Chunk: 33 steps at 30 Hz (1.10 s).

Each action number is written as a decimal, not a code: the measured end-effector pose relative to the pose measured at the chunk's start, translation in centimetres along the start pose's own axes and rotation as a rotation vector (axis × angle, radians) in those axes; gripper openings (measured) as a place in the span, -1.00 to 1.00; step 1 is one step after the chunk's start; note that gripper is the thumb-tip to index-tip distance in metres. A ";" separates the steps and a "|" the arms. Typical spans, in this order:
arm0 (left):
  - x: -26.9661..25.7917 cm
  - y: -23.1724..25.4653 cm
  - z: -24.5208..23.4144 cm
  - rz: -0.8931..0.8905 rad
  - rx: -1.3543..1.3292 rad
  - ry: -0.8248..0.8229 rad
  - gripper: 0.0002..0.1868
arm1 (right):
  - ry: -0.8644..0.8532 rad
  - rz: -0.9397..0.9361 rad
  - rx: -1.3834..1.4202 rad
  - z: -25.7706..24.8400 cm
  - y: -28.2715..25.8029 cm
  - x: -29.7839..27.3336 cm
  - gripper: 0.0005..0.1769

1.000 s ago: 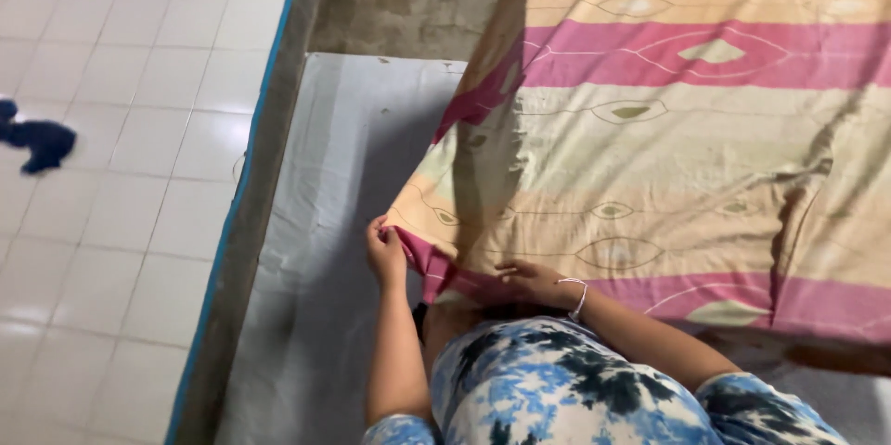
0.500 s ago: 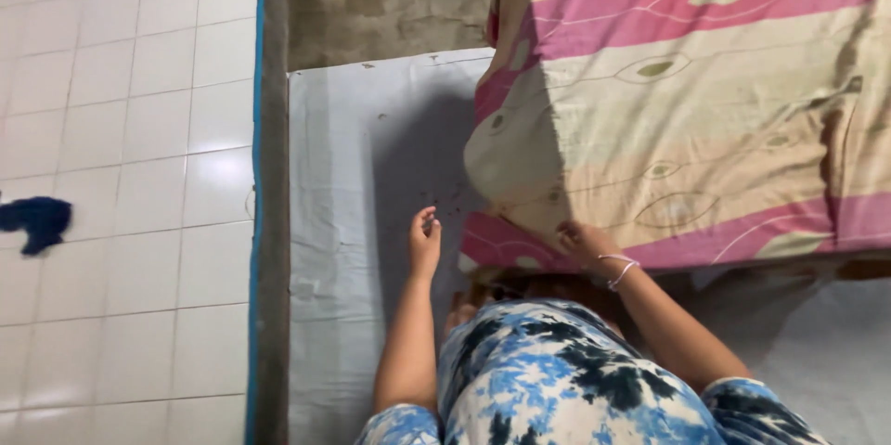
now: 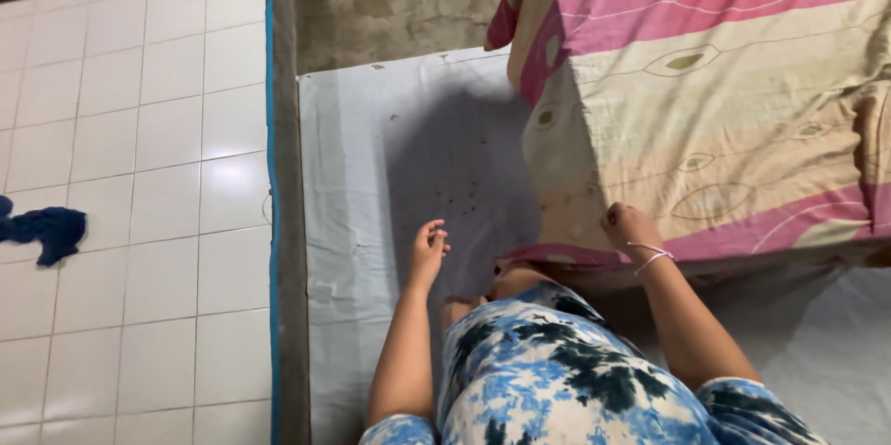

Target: The person unfolds a folded patterned tablecloth on a wooden table, then spreads it over the table surface, smoothing and adjusting the edges to cover the table evenly.

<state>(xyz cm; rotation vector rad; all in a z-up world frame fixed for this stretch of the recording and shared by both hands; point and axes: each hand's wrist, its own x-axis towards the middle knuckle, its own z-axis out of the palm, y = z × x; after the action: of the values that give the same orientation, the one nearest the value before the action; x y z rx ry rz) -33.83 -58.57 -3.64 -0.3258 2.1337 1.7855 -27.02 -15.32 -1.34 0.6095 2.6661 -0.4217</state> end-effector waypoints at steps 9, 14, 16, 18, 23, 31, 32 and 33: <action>7.0 4.1 3.2 0.056 0.034 -0.122 -0.70 | 0.082 0.091 0.013 -4.0 -3.8 2.8 -0.58; 13.8 8.4 7.8 0.107 0.052 -0.223 -0.72 | 0.076 0.087 0.046 -5.3 -5.4 6.7 -0.59; 16.4 9.7 9.9 0.123 0.064 -0.273 -0.72 | 0.071 0.098 0.020 -4.5 -5.3 8.7 -0.56; 19.0 10.7 12.2 0.150 0.078 -0.326 -0.73 | 0.053 0.071 0.013 -5.5 -6.3 9.3 -0.48; 22.8 12.6 17.1 0.163 0.092 -0.418 -0.73 | -0.008 0.071 -0.094 -8.2 -8.9 9.7 -0.51; 28.3 15.3 23.4 0.071 0.158 -0.565 -0.72 | -0.025 0.070 -0.024 -6.0 -7.3 12.7 -0.58; 29.3 15.7 24.0 0.074 0.170 -0.570 -0.71 | -0.015 0.072 -0.010 -6.4 -7.6 12.6 -0.58; 30.2 16.1 24.6 0.077 0.182 -0.575 -0.71 | -0.005 0.075 0.003 -6.9 -7.9 12.5 -0.59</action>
<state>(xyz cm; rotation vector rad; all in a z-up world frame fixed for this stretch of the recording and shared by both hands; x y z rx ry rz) -65.01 -30.20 -4.89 0.2890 1.8787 1.4715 -43.13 -15.22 1.13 0.7054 2.6286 -0.4051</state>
